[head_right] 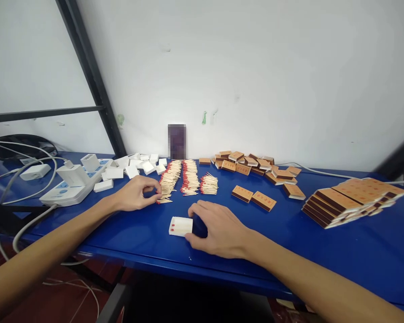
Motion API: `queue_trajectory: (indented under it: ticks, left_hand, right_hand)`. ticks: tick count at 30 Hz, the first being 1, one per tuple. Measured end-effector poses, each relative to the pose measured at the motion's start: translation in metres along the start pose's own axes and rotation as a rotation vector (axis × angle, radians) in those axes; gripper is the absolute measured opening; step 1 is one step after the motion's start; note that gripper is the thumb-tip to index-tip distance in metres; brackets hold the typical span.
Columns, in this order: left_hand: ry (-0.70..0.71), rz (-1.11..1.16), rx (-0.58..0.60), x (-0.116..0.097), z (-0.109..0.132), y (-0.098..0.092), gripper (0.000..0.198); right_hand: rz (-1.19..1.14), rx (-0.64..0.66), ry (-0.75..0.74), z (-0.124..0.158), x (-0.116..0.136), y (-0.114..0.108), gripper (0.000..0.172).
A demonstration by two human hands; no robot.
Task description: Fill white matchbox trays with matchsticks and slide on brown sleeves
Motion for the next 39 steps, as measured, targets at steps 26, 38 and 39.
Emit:
queue_trajectory:
  ticks: [26,38,39]
  left_hand:
    - [0.039,-0.091,0.197,-0.02,0.007,0.008,0.013]
    - [0.035,-0.104,0.204,-0.017,0.007,0.009,0.017]
    - [0.041,-0.107,0.201,-0.017,0.007,0.009,0.017]
  right_hand:
    - [0.232,-0.137,0.227,-0.016,-0.074,-0.017,0.018]
    - [-0.094,-0.179,0.075,-0.014,-0.019,-0.009,0.012]
    - [-0.134,-0.161,0.061,-0.013,-0.012,-0.006,0.011]
Point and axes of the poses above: each hand's wrist, its own z-axis away from the middle knuckle, its own y-axis out of the palm, x = y × z, the point moved 6 cm from there along -z, towards the middle knuckle, and after that the axes turned 8 degrees about -x, right-handed, at the moved point
